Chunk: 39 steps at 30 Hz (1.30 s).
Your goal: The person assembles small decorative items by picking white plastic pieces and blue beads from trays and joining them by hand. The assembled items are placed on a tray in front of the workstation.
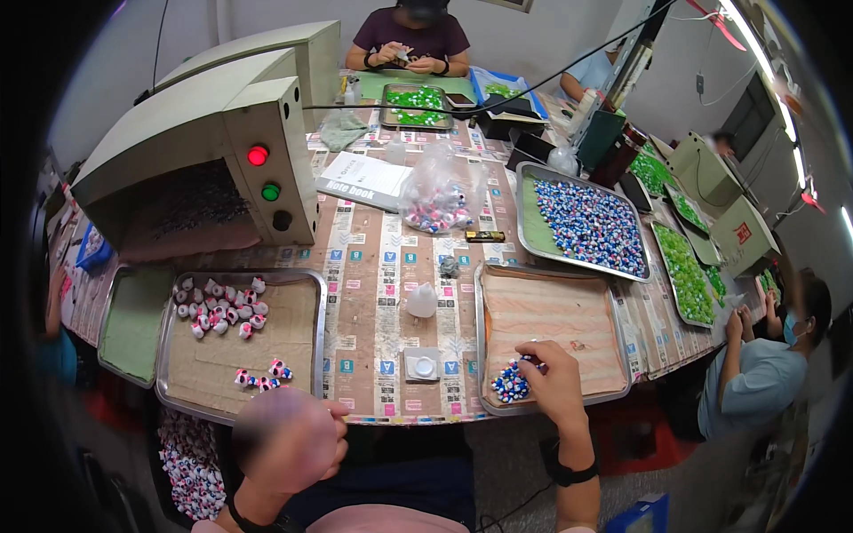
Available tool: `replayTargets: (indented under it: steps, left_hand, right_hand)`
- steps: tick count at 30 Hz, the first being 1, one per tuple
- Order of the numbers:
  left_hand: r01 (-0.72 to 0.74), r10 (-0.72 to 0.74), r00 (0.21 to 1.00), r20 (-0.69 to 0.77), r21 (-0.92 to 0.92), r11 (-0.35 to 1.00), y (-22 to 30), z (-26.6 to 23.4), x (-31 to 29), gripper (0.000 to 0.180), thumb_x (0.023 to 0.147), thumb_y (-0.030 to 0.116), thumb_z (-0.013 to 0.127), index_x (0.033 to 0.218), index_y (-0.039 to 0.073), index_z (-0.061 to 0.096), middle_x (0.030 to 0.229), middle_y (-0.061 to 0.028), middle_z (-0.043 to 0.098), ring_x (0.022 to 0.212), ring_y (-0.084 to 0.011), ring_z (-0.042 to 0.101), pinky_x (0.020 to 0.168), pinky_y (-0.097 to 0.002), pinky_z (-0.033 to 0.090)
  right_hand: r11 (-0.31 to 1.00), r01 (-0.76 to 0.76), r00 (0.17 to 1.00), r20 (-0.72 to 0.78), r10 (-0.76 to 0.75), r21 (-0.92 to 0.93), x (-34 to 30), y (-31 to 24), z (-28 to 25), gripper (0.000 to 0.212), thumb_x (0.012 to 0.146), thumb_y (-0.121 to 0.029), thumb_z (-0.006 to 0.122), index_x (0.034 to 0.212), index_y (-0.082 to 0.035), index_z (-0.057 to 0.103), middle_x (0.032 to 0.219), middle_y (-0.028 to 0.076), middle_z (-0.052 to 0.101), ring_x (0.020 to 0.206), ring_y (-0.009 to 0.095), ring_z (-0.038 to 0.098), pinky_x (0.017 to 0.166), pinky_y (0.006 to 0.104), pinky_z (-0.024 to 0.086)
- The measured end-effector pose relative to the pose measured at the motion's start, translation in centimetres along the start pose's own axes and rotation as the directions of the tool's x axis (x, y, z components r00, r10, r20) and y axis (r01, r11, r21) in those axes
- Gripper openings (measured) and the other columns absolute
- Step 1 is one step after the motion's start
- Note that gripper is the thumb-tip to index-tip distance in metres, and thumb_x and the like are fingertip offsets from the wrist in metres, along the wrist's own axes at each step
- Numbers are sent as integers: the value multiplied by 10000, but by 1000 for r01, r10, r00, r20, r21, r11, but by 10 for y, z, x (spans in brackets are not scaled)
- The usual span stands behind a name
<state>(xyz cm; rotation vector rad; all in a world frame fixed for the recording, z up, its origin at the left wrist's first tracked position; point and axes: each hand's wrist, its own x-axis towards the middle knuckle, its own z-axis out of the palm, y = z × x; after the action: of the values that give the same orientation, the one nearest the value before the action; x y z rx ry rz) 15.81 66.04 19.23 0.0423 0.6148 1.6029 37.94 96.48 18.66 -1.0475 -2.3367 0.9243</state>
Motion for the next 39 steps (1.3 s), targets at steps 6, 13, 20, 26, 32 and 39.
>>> replayTargets:
  steps: [6,13,20,26,32,39]
  left_hand:
    - [147,-147,989,12,-196,970,-12,6,15,380,1018,181,446,1358,13,460,975,-82,515,718,-126,431,452,-197,334]
    - [114,-108,993,42,-221,969,-24,-3,17,432,998,108,501,1404,-6,406,1116,-84,577,867,-117,575,583,-219,456]
    - [79,-74,997,31,-219,972,-29,-7,11,423,972,74,551,1376,3,450,1162,-125,587,903,-154,581,575,-227,439]
    - [70,-60,997,58,-208,976,-37,-14,9,405,978,91,564,1365,20,467,1130,-123,609,868,-162,611,601,-233,483]
    - [55,-52,998,33,-109,993,-40,-17,6,410,976,57,562,1371,13,463,1105,-91,598,988,-159,646,799,-248,588]
    - [46,-42,999,30,-144,988,-40,-10,5,392,978,69,563,1354,-6,478,1163,-104,606,1037,-178,647,889,-273,571]
  right_hand:
    - [865,-146,985,154,81,479,-22,-29,3,193,855,11,680,1044,52,687,1017,74,648,886,127,627,769,242,510]
    - [811,-213,947,318,35,544,-34,-61,36,216,840,30,704,1055,43,693,1018,69,638,890,113,626,769,220,513]
    - [939,-19,977,206,-56,343,-18,-74,58,184,838,21,703,1021,15,716,970,51,641,807,91,616,678,210,492]
    - [974,211,970,104,-219,88,-6,-76,78,168,805,15,714,970,-13,725,872,88,668,763,156,643,648,261,497]
    - [916,381,923,114,-368,-128,1,-77,86,121,791,-38,710,913,-34,707,869,121,670,821,315,633,728,378,508]
    - [887,427,904,110,-413,-178,2,-77,87,116,785,-38,709,901,-38,708,843,118,661,823,313,624,741,390,501]
